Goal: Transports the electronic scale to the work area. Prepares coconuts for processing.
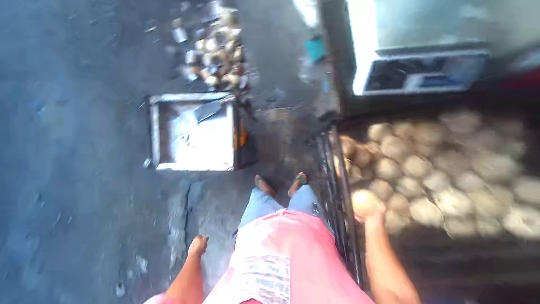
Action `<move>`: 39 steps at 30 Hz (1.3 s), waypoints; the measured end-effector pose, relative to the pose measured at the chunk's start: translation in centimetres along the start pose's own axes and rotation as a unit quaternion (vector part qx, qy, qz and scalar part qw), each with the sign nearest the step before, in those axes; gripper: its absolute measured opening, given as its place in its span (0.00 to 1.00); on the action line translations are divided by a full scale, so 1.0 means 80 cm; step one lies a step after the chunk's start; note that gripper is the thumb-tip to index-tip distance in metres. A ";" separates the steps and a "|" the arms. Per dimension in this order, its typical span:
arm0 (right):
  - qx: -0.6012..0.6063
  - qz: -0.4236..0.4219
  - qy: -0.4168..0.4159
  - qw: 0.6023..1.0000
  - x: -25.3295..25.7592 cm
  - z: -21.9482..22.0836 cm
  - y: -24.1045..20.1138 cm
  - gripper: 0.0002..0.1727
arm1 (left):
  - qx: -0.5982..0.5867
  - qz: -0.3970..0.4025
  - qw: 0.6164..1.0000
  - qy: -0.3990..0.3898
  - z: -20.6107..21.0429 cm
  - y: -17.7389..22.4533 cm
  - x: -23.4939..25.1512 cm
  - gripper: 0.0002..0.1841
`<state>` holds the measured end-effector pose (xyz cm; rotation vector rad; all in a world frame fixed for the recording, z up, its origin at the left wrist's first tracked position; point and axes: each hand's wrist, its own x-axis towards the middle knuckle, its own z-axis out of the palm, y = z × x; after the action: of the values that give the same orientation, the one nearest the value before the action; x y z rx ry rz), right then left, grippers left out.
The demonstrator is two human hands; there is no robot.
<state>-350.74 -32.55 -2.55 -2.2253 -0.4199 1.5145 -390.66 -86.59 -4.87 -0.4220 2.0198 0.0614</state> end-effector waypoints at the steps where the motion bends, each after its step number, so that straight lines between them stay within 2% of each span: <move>1: 0.008 0.006 -0.005 1.000 0.007 -0.004 0.001 0.50 | -0.030 -0.013 0.999 -0.018 0.010 0.001 -0.014 0.26; 3: 0.028 0.024 0.000 0.999 0.028 -0.014 0.002 0.55 | -0.088 0.004 0.994 -0.061 0.038 0.022 -0.040 0.26; 6: 0.034 0.030 -0.003 0.999 0.072 -0.031 0.004 0.60 | -0.158 0.081 0.978 -0.106 0.082 0.064 -0.070 0.23; 10: 0.005 0.005 -0.008 1.000 0.096 -0.043 -0.016 0.59 | -0.173 0.110 0.971 -0.122 0.119 0.077 -0.075 0.21; 15: -0.003 -0.001 0.014 1.000 0.123 -0.048 -0.050 0.59 | -0.241 0.052 0.966 -0.076 0.126 0.059 -0.091 0.22; 19: -0.034 -0.021 -0.011 0.999 0.150 -0.052 -0.069 0.57 | -0.241 0.014 0.969 -0.061 0.143 0.035 -0.109 0.22; 23: -0.024 -0.064 0.016 0.998 0.132 -0.036 -0.088 0.46 | -0.217 0.013 0.972 -0.085 0.166 0.025 -0.118 0.22; 31: 0.095 -0.057 0.021 0.994 0.145 -0.026 -0.096 0.60 | -0.212 0.043 0.971 -0.098 0.160 0.030 -0.089 0.21; 33: 0.094 -0.049 0.017 0.994 0.118 -0.019 -0.091 0.61 | -0.206 0.050 0.972 -0.098 0.148 0.027 -0.080 0.21; 35: 0.045 -0.038 0.018 0.998 0.077 -0.010 -0.079 0.57 | -0.208 0.068 0.972 -0.083 0.124 0.036 -0.083 0.22; 37: 0.024 -0.022 0.053 0.998 0.040 -0.010 -0.076 0.53 | -0.216 0.106 0.968 -0.064 0.108 0.060 -0.092 0.22; 39: 0.035 0.004 0.077 0.996 0.014 -0.014 -0.066 0.51 | -0.221 0.159 0.960 -0.057 0.102 0.061 -0.078 0.23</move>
<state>-349.38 -27.59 -0.47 -2.2707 -0.3061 1.3273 -382.72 -78.57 -3.97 -0.3555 1.9371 0.7313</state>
